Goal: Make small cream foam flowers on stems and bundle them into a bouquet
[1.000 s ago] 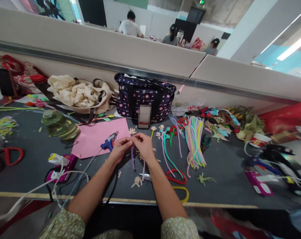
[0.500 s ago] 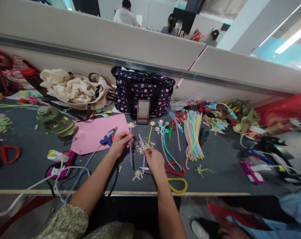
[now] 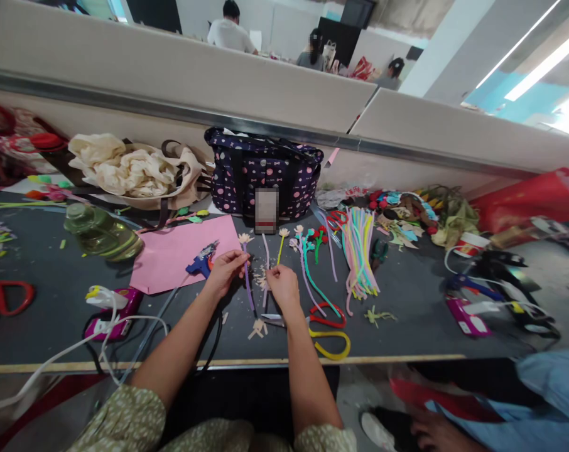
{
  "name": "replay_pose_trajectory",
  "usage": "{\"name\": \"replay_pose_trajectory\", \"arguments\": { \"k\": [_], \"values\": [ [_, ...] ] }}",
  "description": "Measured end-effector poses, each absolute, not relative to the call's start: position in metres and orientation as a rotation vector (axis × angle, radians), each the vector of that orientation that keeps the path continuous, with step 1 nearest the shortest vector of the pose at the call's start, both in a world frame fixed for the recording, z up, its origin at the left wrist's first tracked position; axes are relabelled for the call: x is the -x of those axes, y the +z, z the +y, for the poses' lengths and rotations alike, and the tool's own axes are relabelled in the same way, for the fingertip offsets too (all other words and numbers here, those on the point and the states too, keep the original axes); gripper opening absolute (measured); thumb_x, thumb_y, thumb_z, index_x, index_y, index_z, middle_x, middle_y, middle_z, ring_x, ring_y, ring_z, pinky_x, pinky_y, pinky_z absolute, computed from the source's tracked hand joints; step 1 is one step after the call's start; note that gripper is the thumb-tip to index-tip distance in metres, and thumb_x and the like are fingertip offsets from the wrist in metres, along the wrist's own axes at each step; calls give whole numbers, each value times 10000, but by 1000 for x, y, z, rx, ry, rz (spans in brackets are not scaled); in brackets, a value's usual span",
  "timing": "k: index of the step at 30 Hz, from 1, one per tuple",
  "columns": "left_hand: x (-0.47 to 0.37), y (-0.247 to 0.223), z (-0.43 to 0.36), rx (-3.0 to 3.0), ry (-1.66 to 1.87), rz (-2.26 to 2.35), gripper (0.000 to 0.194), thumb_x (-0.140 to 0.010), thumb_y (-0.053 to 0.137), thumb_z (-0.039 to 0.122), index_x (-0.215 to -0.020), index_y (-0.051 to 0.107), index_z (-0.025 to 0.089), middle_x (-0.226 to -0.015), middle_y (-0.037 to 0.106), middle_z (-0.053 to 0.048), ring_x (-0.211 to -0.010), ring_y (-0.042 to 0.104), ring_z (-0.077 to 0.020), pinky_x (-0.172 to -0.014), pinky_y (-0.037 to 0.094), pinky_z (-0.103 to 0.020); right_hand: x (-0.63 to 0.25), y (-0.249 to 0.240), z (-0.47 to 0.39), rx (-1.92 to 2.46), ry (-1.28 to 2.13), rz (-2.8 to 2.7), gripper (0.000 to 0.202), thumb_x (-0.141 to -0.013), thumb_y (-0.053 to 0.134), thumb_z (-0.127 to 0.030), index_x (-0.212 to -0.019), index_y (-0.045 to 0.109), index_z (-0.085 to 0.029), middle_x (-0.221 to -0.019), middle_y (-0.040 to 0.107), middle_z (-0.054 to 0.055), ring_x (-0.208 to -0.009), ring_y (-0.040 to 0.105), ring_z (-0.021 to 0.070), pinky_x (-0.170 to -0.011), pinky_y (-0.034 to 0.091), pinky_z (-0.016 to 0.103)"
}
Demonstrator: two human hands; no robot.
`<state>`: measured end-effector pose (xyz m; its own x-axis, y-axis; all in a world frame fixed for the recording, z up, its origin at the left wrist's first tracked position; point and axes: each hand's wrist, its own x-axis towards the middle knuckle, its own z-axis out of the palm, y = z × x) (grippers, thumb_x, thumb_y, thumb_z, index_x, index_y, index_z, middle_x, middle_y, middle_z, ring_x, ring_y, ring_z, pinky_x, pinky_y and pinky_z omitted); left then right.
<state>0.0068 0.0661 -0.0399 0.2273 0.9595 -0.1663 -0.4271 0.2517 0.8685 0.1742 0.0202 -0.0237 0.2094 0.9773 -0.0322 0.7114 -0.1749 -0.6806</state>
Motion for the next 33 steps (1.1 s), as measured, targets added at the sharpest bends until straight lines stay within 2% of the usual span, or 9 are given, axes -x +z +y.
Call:
{"name": "replay_pose_trajectory", "arguments": {
  "k": [4, 7, 9, 12, 16, 21, 26, 29, 33],
  "values": [
    [-6, -41, 66, -791, 1104, 851, 321, -634, 775, 379, -793, 654, 127, -651, 626, -10, -467, 506, -53, -427, 392, -164, -158, -19, 31, 1938, 659, -1589, 303, -802, 537, -398, -597, 604, -185, -556, 588, 6, -531, 488, 124, -522, 300, 225],
    [-8, -41, 65, -803, 1108, 839, 309, -633, 776, 373, -780, 660, 128, -630, 612, 2, -469, 496, -52, -440, 383, -168, -147, -15, 24, 1694, 804, -1622, 341, -835, 505, -464, -692, 636, -184, -587, 593, -9, -528, 476, 109, -516, 314, 211],
    [-11, -40, 63, -807, 1126, 842, 291, -627, 783, 351, -764, 670, 121, -639, 615, 0, -488, 494, -47, -453, 372, -160, -144, -14, 19, 1552, 941, -1638, 293, -815, 545, -444, -740, 649, -180, -602, 594, -21, -524, 475, 98, -512, 329, 199],
    [-14, -39, 61, -791, 1103, 846, 281, -605, 800, 322, -753, 685, 112, -647, 620, -4, -513, 509, -52, -477, 385, -160, -146, -12, 19, 1522, 972, -1622, 260, -799, 567, -405, -730, 649, -168, -590, 582, -23, -514, 462, 90, -502, 327, 194],
    [-15, -41, 60, -767, 1108, 792, 279, -599, 803, 325, -750, 690, 120, -668, 632, -12, -538, 548, -74, -509, 441, -185, -150, -10, 31, 1584, 998, -1542, 325, -765, 594, -467, -680, 637, -157, -528, 566, -26, -452, 420, 80, -449, 297, 192],
    [-13, -38, 61, -720, 1096, 755, 296, -621, 792, 336, -789, 704, 109, -666, 651, -39, -545, 586, -99, -531, 491, -215, -156, -6, 50, 1463, 1081, -1522, 275, -725, 623, -426, -687, 626, -154, -587, 610, -12, -503, 487, 90, -497, 370, 191],
    [-7, -37, 65, -715, 1127, 744, 330, -672, 759, 327, -920, 703, 115, -798, 663, -65, -605, 607, -105, -540, 505, -217, -202, 9, 81, 1547, 897, -1474, 269, -690, 622, -419, -639, 598, -156, -525, 538, -32, -459, 413, 77, -464, 322, 193],
    [-3, -42, 70, -669, 1223, 778, 287, -671, 757, 311, -878, 695, 122, -723, 631, -26, -535, 556, -66, -488, 459, -182, -236, 11, 103, 1753, 731, -1484, 271, -706, 577, -417, -627, 591, -158, -469, 491, -42, -425, 387, 78, -460, 311, 206],
    [0, -48, 74, -625, 1316, 825, 261, -677, 747, 302, -856, 681, 124, -650, 591, 11, -465, 504, -41, -481, 439, -181, -255, -5, 123, 1936, 640, -1577, 225, -677, 574, -317, -511, 557, -166, -419, 468, -40, -437, 432, 95, -489, 324, 216]
  ]
}}
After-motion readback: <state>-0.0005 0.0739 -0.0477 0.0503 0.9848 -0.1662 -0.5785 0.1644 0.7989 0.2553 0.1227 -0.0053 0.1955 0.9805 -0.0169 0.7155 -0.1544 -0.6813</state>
